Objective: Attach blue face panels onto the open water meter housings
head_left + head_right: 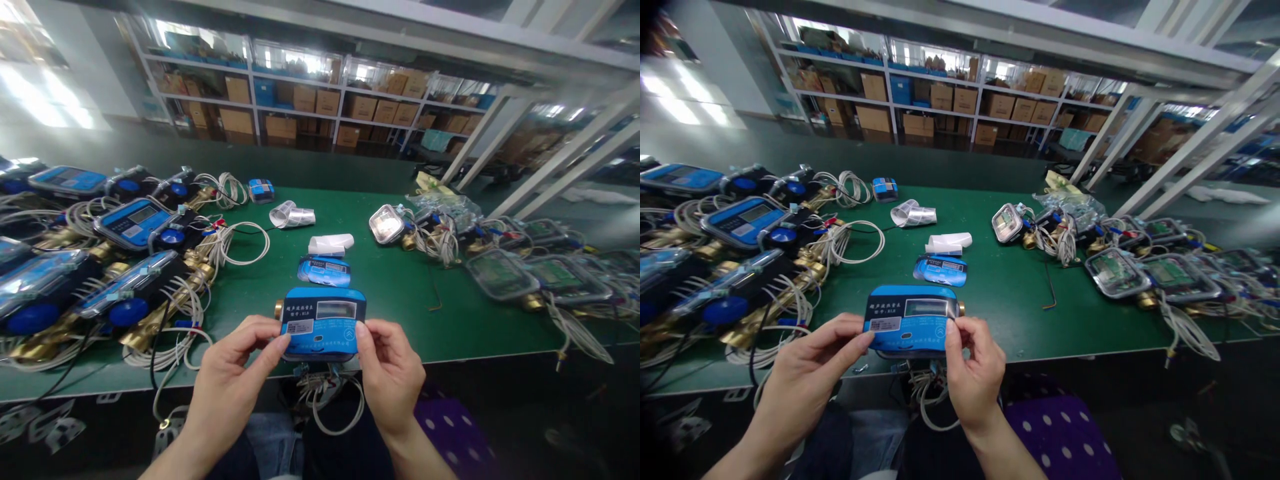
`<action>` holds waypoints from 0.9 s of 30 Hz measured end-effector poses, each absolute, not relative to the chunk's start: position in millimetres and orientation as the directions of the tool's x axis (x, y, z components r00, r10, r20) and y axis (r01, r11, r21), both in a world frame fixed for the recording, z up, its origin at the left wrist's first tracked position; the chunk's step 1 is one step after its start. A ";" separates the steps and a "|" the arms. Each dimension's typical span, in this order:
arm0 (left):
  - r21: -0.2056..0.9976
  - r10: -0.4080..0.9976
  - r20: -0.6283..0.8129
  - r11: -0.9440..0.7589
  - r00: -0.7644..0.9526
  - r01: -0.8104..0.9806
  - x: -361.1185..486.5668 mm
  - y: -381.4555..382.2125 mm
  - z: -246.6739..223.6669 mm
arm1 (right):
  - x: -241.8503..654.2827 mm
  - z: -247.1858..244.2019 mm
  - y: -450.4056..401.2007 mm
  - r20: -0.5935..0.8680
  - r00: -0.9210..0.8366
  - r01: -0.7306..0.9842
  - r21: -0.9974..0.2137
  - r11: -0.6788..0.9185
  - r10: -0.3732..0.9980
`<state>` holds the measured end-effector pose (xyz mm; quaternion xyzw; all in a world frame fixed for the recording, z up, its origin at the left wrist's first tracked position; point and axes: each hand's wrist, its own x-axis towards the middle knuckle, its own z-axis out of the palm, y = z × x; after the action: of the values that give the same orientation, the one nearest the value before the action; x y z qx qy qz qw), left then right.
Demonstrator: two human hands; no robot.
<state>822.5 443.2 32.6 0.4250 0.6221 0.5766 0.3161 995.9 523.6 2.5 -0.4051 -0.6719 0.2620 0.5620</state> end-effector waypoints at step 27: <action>0.812 0.861 0.313 -0.024 -0.401 0.583 816.3 437.8 28.7 | 1008.4 -0.7 515.9 0.466 -0.034 0.013 -0.885 0.466 0.884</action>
<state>816.3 437.8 28.7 0.5278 0.6836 0.4832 0.1438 1008.4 515.9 -0.7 -0.3628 -0.6181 0.3677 0.5926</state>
